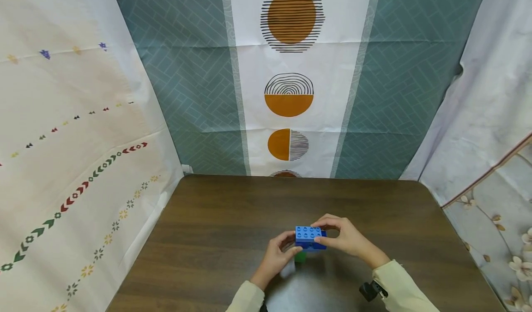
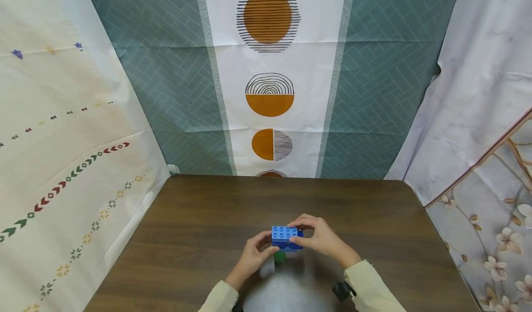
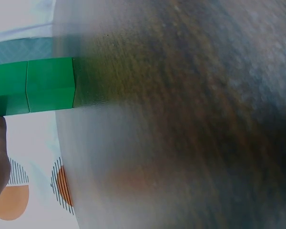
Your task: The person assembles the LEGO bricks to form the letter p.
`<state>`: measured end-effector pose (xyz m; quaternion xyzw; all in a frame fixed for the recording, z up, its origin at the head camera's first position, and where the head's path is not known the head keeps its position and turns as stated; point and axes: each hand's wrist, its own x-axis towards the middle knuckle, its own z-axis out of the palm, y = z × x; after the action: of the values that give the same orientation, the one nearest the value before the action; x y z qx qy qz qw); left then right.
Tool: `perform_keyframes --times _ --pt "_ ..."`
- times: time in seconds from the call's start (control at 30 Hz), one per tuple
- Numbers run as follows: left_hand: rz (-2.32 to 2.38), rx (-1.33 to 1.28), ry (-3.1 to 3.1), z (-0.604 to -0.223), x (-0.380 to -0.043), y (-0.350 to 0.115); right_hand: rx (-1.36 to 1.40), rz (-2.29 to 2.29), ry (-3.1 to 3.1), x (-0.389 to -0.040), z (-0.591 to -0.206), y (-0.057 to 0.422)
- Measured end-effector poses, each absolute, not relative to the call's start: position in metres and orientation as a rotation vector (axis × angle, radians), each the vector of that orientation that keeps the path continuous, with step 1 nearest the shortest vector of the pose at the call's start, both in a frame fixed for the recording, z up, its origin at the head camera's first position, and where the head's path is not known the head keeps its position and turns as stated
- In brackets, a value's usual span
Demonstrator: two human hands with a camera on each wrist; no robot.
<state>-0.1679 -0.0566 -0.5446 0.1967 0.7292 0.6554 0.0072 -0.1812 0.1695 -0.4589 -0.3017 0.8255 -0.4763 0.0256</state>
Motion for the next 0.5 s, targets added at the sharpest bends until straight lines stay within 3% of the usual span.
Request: perform_keyframes --times 0.27,0.5 --pt "2.042 0.644 2.305 -0.542 -0.168 -0.057 -0.985 -1.521 2.631 -0.178 -0.462 0.164" --pt "2.043 0.638 2.313 -0.568 -0.177 -0.054 -1.03 -1.513 2.75 -0.171 -0.464 0.157"
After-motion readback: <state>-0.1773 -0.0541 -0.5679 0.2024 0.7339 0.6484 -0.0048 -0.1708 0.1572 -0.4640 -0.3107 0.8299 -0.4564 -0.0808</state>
